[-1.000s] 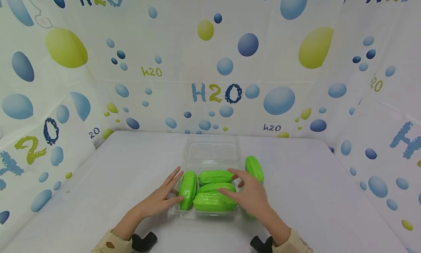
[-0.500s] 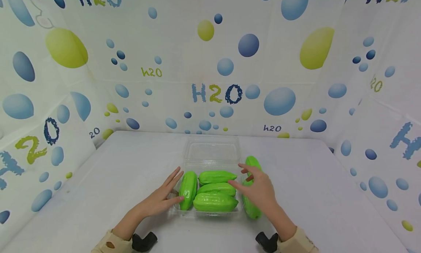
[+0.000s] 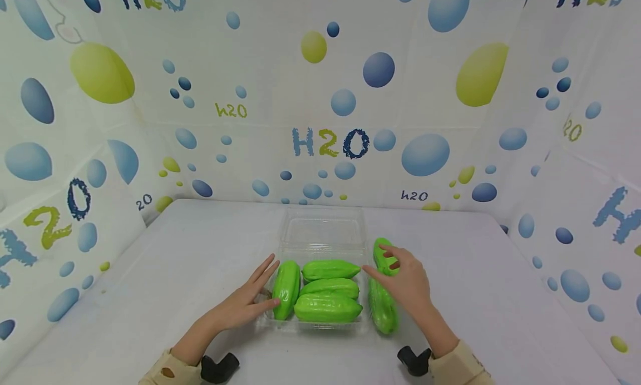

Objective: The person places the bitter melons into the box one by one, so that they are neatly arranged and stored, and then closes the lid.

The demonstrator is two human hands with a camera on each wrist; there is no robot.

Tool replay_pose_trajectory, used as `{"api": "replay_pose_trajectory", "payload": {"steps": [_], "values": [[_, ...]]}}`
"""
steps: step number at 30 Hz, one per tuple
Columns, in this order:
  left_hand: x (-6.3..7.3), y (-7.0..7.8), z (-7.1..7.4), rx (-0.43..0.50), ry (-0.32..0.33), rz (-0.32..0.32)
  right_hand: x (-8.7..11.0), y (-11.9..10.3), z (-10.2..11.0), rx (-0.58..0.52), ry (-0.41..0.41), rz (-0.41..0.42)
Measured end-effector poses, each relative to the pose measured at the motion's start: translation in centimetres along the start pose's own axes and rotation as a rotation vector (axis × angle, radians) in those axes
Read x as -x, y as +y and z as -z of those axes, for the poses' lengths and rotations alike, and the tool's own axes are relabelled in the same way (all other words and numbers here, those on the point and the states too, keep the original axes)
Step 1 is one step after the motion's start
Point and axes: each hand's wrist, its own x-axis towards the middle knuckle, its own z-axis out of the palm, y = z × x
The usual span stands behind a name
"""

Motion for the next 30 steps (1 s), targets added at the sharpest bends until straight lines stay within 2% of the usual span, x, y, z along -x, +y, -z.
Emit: {"api": "replay_pose_trajectory", "payload": {"steps": [8, 20, 30], "values": [[0.0, -0.1, 0.0, -0.008, -0.001, 0.004, -0.4, 1.2, 0.1, 0.017, 0.012, -0.023], [-0.1, -0.1, 0.0, -0.003, -0.002, 0.005, -1.2, 3.2, 0.0, 0.058, 0.005, -0.109], [0.0, 0.0, 0.0, -0.002, -0.006, 0.009, -1.8, 4.2, 0.0, 0.060, -0.056, -0.183]]}}
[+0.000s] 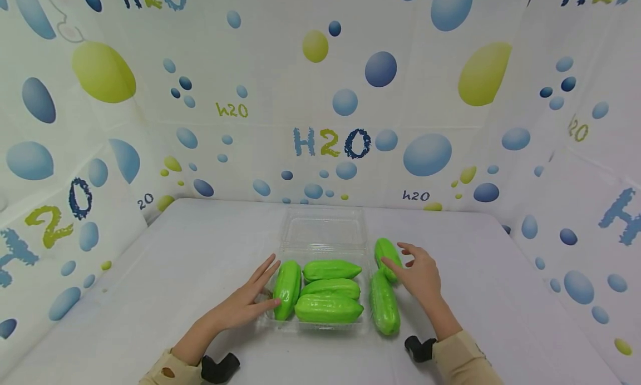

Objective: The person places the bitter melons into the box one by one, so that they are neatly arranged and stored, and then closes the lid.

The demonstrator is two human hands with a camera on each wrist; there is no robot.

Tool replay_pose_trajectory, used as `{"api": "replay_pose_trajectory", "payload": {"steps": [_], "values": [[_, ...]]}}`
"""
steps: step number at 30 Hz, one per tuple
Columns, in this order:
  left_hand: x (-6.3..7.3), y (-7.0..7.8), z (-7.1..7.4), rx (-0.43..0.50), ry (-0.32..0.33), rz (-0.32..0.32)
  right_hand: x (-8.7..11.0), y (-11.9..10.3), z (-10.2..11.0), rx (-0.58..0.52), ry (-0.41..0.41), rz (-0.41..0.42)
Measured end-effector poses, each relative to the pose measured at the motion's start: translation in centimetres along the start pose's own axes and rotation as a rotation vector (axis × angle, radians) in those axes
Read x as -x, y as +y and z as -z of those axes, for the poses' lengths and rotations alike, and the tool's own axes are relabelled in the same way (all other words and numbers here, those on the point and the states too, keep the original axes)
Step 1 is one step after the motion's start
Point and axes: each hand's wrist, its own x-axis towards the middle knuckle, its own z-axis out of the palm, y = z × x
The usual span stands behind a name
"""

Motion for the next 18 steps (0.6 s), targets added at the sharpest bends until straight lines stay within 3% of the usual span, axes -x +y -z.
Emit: {"api": "replay_pose_trajectory", "payload": {"steps": [18], "values": [[0.0, 0.0, 0.0, 0.002, 0.002, -0.003, -0.4, 1.3, -0.8, -0.015, -0.108, -0.009]]}}
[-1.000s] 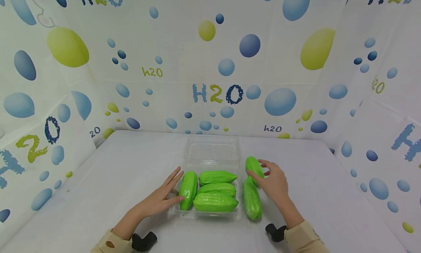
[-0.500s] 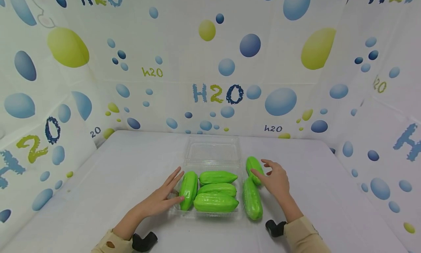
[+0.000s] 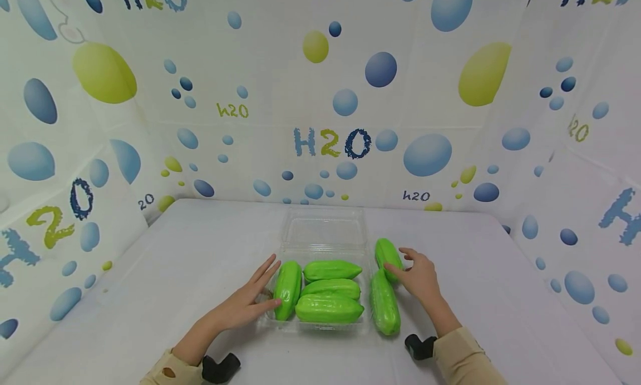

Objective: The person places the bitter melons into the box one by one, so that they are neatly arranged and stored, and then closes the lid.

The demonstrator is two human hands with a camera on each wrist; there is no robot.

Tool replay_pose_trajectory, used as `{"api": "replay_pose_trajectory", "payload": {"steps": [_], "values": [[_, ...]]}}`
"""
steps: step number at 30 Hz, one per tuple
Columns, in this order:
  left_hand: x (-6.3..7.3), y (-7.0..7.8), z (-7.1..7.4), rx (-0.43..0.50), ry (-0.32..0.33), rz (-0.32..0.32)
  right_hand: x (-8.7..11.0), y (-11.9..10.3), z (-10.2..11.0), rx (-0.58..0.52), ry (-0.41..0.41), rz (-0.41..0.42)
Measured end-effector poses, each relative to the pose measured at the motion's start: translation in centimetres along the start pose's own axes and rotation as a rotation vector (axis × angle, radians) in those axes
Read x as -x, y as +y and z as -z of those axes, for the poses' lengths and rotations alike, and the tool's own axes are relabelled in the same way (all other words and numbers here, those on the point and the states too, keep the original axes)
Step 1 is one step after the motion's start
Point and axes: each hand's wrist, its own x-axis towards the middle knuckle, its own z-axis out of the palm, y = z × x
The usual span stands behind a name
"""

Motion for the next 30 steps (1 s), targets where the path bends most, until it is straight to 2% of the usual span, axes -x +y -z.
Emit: {"api": "replay_pose_trajectory", "payload": {"steps": [15, 30], "values": [[0.01, 0.00, -0.07, -0.001, -0.001, 0.002, -0.06, 0.06, -0.16, 0.023, -0.064, -0.032], [0.01, 0.05, -0.01, -0.006, 0.002, 0.005, -0.02, -0.30, 0.04, -0.054, -0.027, -0.011]]}}
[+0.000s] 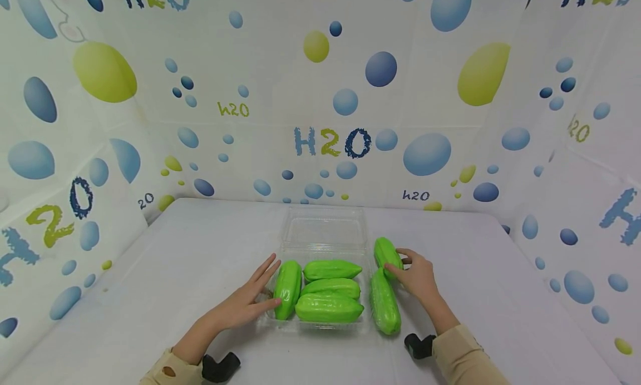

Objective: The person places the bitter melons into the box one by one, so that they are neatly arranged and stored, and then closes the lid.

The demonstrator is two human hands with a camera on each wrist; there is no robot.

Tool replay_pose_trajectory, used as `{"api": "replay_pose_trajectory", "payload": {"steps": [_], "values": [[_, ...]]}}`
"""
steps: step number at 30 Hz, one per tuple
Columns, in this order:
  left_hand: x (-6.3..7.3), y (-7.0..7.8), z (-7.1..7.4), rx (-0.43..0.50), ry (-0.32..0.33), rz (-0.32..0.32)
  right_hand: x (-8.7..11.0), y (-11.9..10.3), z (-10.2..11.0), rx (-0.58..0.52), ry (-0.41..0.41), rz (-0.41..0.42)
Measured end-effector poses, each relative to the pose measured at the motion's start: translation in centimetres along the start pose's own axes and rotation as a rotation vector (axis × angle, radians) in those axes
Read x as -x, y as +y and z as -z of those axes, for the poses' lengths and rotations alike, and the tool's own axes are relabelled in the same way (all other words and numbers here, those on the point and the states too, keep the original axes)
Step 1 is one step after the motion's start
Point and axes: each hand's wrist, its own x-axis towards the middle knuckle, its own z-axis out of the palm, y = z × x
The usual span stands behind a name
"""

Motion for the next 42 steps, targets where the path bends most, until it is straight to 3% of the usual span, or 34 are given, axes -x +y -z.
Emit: {"api": "replay_pose_trajectory", "payload": {"steps": [16, 42], "values": [[0.0, 0.0, 0.0, 0.006, -0.006, 0.002, 0.2, -0.8, 1.1, -0.034, 0.037, 0.004], [0.0, 0.0, 0.0, -0.005, -0.008, 0.014, 2.2, -5.0, 1.3, -0.102, 0.077, 0.053]]}}
